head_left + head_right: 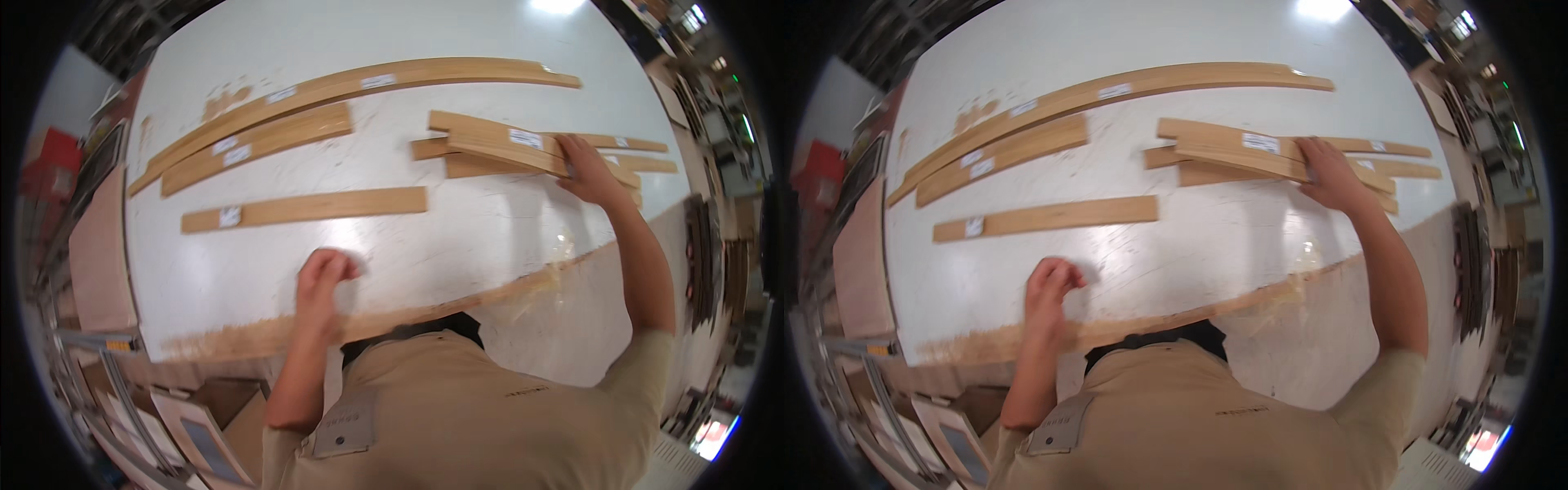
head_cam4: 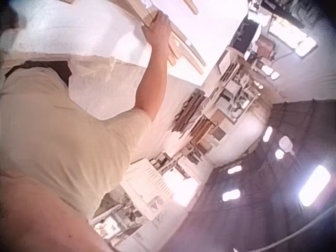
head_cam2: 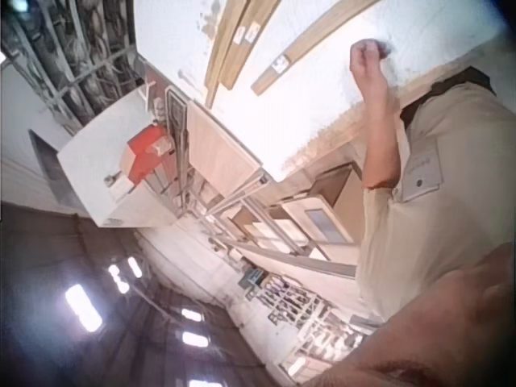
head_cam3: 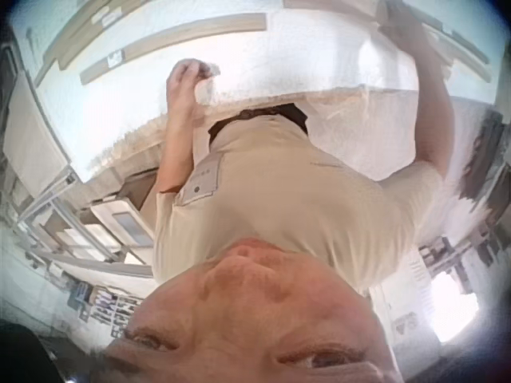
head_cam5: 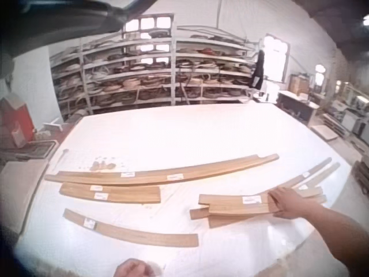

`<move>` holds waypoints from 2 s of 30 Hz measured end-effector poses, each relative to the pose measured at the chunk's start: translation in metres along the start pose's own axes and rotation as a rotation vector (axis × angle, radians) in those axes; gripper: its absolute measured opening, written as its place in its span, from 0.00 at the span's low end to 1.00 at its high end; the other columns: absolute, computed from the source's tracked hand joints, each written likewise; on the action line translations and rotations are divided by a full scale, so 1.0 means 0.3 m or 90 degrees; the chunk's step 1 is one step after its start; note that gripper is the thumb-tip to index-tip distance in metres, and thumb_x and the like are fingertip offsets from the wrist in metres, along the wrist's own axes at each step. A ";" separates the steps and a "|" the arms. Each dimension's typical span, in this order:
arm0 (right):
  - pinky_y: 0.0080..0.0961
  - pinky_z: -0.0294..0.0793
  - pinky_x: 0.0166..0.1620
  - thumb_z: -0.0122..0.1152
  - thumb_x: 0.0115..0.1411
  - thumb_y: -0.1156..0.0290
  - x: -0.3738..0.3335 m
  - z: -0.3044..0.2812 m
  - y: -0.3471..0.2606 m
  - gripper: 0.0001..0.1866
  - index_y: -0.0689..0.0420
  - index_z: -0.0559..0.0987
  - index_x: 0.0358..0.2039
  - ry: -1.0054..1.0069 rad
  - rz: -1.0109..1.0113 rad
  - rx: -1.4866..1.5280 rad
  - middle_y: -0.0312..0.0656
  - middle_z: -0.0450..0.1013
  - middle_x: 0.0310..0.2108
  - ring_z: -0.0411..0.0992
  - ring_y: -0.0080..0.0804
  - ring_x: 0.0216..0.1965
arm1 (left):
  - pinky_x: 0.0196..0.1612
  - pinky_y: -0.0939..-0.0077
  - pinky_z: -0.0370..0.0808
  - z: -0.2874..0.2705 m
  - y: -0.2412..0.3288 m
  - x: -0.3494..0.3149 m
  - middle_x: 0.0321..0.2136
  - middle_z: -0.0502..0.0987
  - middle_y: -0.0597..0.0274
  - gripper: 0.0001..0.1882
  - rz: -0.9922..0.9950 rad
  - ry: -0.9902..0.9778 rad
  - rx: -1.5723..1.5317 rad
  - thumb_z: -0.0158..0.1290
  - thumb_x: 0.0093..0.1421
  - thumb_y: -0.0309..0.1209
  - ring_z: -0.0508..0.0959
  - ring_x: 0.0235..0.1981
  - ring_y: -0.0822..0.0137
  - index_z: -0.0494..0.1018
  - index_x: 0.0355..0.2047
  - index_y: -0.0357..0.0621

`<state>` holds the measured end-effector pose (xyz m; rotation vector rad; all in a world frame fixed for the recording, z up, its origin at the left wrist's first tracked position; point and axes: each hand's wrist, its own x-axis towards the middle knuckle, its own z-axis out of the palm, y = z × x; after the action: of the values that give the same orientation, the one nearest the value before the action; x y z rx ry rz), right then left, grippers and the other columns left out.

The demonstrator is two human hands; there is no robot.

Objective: The person removes plastic wrapping from several wooden planks on a workbench, inspects the surfaces, and stacks them. The person handles the planks one at a time, peeling off the film and placing the pieces together.

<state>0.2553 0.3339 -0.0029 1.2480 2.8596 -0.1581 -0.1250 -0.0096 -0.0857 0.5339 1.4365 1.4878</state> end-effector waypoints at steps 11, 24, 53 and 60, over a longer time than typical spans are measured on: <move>0.45 0.72 0.58 0.73 0.48 0.71 0.149 0.061 -0.330 0.38 0.58 0.69 0.60 -0.027 -0.170 0.063 0.49 0.71 0.52 0.71 0.51 0.54 | 0.47 0.72 0.76 0.155 0.052 -0.090 0.35 0.79 0.58 0.06 0.082 0.079 0.086 0.51 0.70 0.28 0.79 0.37 0.68 0.74 0.41 0.37; 0.44 0.73 0.42 0.70 0.52 0.65 0.125 0.321 -1.311 0.35 0.65 0.69 0.57 -0.143 -0.370 0.123 0.47 0.71 0.44 0.71 0.44 0.45 | 0.45 0.72 0.75 -0.082 0.075 -0.281 0.35 0.78 0.53 0.04 0.269 0.118 0.163 0.51 0.69 0.22 0.77 0.36 0.67 0.74 0.38 0.34; 0.52 0.56 0.71 0.82 0.42 0.45 0.296 0.351 -1.466 0.66 0.65 0.55 0.72 -0.064 -0.361 0.119 0.61 0.54 0.71 0.55 0.62 0.69 | 0.38 0.73 0.76 -0.581 -0.035 -0.241 0.29 0.78 0.55 0.01 0.271 0.265 0.270 0.57 0.63 0.20 0.80 0.31 0.62 0.75 0.34 0.36; 0.53 0.60 0.67 0.80 0.45 0.54 0.229 0.396 -1.526 0.57 0.66 0.60 0.70 -0.029 -0.367 0.169 0.60 0.56 0.69 0.58 0.59 0.67 | 0.36 0.71 0.76 -0.573 -0.045 -0.221 0.29 0.79 0.54 0.02 0.267 0.271 0.309 0.57 0.62 0.20 0.80 0.29 0.59 0.75 0.33 0.36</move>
<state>-0.1296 0.0630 -0.0858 0.3857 3.1413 -0.5768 -0.2351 -0.1552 -0.1142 0.8932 2.1459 1.6404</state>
